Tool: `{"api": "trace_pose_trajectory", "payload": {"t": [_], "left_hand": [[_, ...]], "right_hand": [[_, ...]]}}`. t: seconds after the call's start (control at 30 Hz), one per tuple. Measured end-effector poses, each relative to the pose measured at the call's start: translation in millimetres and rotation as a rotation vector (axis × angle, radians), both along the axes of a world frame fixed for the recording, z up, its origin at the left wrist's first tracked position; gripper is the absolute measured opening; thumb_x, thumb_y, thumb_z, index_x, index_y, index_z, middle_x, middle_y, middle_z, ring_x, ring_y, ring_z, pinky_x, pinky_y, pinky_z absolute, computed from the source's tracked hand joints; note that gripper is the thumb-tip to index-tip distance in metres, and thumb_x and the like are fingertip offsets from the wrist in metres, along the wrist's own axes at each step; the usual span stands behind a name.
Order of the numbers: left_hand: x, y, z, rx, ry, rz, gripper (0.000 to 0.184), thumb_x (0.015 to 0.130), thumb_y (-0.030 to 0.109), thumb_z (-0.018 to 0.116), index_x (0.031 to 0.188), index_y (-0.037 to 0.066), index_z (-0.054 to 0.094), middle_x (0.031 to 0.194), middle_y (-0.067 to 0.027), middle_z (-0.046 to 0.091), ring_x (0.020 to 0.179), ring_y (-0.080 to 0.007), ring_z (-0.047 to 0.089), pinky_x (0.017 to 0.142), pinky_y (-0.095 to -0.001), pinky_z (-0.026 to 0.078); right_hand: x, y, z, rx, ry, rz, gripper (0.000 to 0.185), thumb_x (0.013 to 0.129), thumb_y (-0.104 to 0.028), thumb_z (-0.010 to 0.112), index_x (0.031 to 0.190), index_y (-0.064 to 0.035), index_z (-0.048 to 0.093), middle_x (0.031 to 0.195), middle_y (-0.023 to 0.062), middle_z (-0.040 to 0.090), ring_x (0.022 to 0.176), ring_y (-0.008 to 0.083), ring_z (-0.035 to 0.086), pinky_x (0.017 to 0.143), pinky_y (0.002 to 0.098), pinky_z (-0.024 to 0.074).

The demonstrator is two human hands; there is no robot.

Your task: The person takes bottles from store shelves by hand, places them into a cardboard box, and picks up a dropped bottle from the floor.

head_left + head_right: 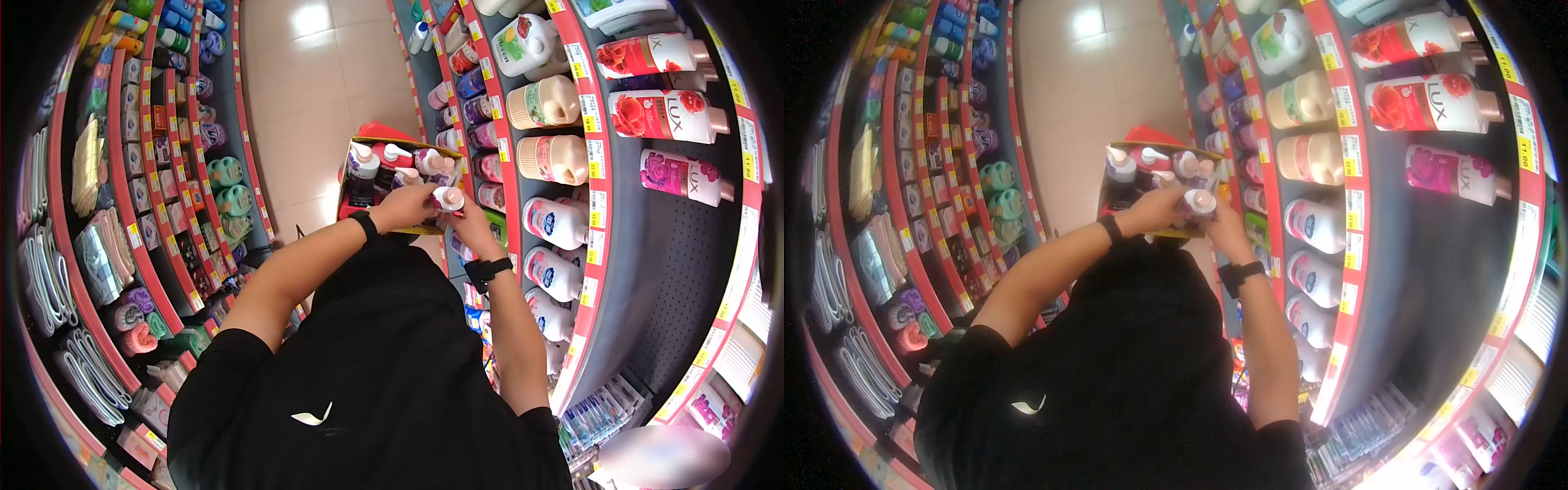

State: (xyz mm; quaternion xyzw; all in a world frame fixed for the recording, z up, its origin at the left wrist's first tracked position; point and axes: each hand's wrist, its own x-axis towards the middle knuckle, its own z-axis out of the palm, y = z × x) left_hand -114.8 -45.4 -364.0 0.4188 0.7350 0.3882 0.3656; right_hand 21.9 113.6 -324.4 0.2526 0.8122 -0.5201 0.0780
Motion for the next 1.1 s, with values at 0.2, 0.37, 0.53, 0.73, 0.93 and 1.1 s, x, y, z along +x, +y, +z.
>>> {"api": "trace_pose_trajectory", "payload": {"t": [0.2, 0.37, 0.53, 0.73, 0.93, 1.1], "left_hand": [[19.6, 8.4, -28.0, -0.074, -0.062, 0.036, 0.043, 0.093, 0.029, 0.071, 0.123, 0.001, 0.057, 0.105, -0.0251, 0.070, 0.100, -0.0447, 0.068, 0.082, -0.0531, 0.053], [44.2, 13.6, -92.3, 0.024, -0.165, 0.126, 0.050, 0.096, 0.031, 0.068, 0.132, -0.001, 0.055, 0.115, -0.0289, 0.067, 0.108, -0.0439, 0.065, 0.093, -0.0485, 0.052], [41.6, 12.8, -75.3, -0.134, -0.235, -0.048, 0.051, 0.093, 0.019, 0.059, 0.138, -0.005, 0.051, 0.126, -0.0343, 0.064, 0.120, -0.0486, 0.061, 0.103, -0.0507, 0.049], [38.7, 0.5, -111.8, -0.119, -0.235, -0.135, 0.048, 0.091, 0.026, 0.063, 0.129, -0.003, 0.057, 0.117, -0.0318, 0.068, 0.110, -0.0480, 0.065, 0.097, -0.0521, 0.051], [2.3, 33.0, 45.1, -0.191, -0.215, -0.232, 0.040, 0.097, 0.031, 0.064, 0.123, 0.000, 0.066, 0.111, -0.0246, 0.072, 0.103, -0.0383, 0.071, 0.088, -0.0439, 0.055], [-17.9, 112.6, 200.5, 0.277, -0.138, -0.229, 0.025, 0.100, 0.014, 0.063, 0.121, 0.001, 0.065, 0.105, -0.0167, 0.074, 0.101, -0.0307, 0.073, 0.084, -0.0382, 0.056]], "right_hand": [[11.2, 17.5, -45.5, -0.008, -0.189, 0.022, 0.050, 0.090, -0.010, 0.073, 0.138, -0.0063, 0.058, 0.115, 0.0187, 0.073, 0.107, 0.0321, 0.072, 0.089, 0.0418, 0.0551], [39.2, 17.8, -141.5, -0.355, -0.077, -0.290, 0.062, 0.096, -0.006, 0.063, 0.153, 0.0007, 0.037, 0.136, 0.0118, 0.064, 0.121, 0.0210, 0.062, 0.100, 0.0327, 0.0498], [25.2, -0.6, -100.1, -0.341, -0.274, -0.277, 0.068, 0.098, -0.005, 0.056, 0.159, 0.0003, 0.025, 0.141, 0.0129, 0.056, 0.122, 0.0222, 0.060, 0.102, 0.0333, 0.0484], [50.5, 3.1, -131.0, -0.108, -0.113, -0.107, 0.055, 0.092, -0.006, 0.058, 0.145, 0.0024, 0.048, 0.129, 0.0179, 0.064, 0.119, 0.0237, 0.061, 0.103, 0.0374, 0.0488], [37.1, 9.4, 67.2, -0.128, -0.040, -0.136, 0.037, 0.102, -0.018, 0.061, 0.134, 0.0009, 0.062, 0.119, 0.0133, 0.069, 0.108, 0.0189, 0.066, 0.095, 0.0328, 0.0520], [35.5, 59.2, 219.0, 0.073, 0.415, -0.468, 0.026, 0.103, -0.009, 0.061, 0.128, -0.0036, 0.065, 0.120, 0.0052, 0.067, 0.109, 0.0140, 0.063, 0.097, 0.0297, 0.0506]]}}
